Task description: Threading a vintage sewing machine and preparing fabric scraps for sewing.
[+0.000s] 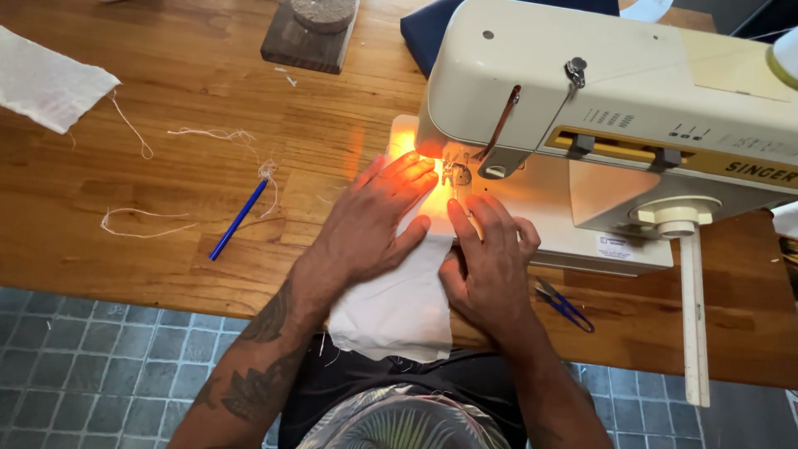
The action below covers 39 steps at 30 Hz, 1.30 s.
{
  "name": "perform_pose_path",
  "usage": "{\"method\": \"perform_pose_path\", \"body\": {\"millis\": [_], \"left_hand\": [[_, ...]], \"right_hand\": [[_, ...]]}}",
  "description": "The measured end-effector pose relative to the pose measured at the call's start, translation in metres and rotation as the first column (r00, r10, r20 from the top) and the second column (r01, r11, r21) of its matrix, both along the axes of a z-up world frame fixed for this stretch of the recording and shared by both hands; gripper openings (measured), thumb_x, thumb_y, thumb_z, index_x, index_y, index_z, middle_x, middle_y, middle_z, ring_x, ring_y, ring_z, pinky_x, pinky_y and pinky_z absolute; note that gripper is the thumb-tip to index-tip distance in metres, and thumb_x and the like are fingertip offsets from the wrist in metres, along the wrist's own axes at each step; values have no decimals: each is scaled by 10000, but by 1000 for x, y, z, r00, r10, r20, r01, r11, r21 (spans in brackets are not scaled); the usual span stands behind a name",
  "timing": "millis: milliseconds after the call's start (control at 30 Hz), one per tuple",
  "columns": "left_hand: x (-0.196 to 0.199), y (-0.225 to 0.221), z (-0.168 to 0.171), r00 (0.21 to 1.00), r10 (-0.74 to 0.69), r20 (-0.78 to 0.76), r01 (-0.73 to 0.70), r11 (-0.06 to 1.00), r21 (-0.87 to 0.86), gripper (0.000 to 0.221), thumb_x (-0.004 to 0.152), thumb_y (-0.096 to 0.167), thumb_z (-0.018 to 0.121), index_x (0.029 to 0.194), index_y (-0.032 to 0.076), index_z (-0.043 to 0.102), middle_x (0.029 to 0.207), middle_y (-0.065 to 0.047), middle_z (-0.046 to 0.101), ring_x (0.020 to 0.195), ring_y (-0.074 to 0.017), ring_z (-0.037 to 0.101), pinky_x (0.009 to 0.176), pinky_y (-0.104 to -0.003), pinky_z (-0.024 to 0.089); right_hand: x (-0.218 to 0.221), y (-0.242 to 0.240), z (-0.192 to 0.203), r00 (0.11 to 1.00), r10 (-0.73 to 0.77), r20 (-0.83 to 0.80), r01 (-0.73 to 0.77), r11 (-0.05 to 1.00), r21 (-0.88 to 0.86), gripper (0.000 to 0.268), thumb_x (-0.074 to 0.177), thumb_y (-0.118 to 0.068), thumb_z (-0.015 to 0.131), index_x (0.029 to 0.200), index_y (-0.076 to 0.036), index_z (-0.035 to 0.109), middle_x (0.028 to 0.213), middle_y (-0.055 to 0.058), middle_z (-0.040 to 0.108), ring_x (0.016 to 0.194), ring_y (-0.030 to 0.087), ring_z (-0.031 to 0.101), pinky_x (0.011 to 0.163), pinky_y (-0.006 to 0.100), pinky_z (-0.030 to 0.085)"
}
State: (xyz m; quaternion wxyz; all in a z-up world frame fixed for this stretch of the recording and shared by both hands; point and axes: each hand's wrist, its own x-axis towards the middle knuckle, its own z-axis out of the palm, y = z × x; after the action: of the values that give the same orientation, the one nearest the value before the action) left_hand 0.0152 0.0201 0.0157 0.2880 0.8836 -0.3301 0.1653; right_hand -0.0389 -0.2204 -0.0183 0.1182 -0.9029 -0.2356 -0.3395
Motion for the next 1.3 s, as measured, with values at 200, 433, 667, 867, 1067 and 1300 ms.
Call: {"method": "perform_pose_path", "body": {"millis": [200, 433, 667, 867, 1067, 1300], "left_hand": [[1, 0, -7, 999, 14, 41, -15, 1000, 18, 596, 1159, 465, 600, 1651, 135, 667, 1706, -113, 670, 1684, -348, 511, 1424, -590, 309], [2, -1, -9, 999, 20, 46, -21, 999, 26, 595, 1159, 464, 595, 1653, 139, 667, 1707, -108, 668, 1689, -335, 505, 1423, -594, 315], [2, -2, -10, 1000, 15, 18, -16, 1000, 21, 604, 1166, 470, 575, 1655, 128, 663, 1717, -127, 656, 1700, -347, 489, 1426, -587, 303], [2, -1, -5, 1000, 14, 26, -14, 999, 33, 588, 1160, 439, 597, 1645, 115, 675, 1702, -136, 669, 1690, -350, 501, 1421, -584, 313], [4, -2, -7, 998, 29, 50, -31, 999, 43, 593, 1160, 457, 598, 1641, 120, 679, 1697, -123, 674, 1682, -331, 514, 1417, -579, 326], [11, -2, -2, 1000, 13, 6, -14, 998, 61, 626, 1126, 436, 630, 1663, 114, 656, 1718, -128, 650, 1679, -348, 512, 1401, -614, 345]], "right_hand": [[2, -1, -2, 1000, -10, 14, 10, 1000, -18, 668, 967, -250, 613, 1629, -174, 665, 1553, 70, 612, 1560, 280, 565, 1190, 508, 261], [1, 0, -2, 1000, -8, -8, 8, 1000, -8, 666, 970, -252, 599, 1628, -176, 668, 1550, 76, 607, 1566, 287, 556, 1188, 517, 257], [1, -1, -4, 999, 9, -38, -9, 1000, 16, 624, 1139, -499, 478, 1648, -181, 649, 1562, 87, 600, 1579, 283, 533, 1193, 527, 239], [-1, 7, 6, 999, 13, -33, -12, 999, 40, 749, 1147, -725, 533, 1596, -144, 682, 1529, 109, 619, 1542, 311, 561, 1188, 529, 248], [-1, 9, 8, 999, 3, -38, -1, 999, 55, 794, 1138, -777, 536, 1580, -136, 692, 1495, 106, 623, 1508, 314, 579, 1176, 530, 265], [-1, 11, 7, 1000, -15, -26, 16, 998, 63, 793, 1163, -772, 500, 1587, -128, 684, 1490, 111, 613, 1515, 317, 575, 1180, 538, 258]]}}
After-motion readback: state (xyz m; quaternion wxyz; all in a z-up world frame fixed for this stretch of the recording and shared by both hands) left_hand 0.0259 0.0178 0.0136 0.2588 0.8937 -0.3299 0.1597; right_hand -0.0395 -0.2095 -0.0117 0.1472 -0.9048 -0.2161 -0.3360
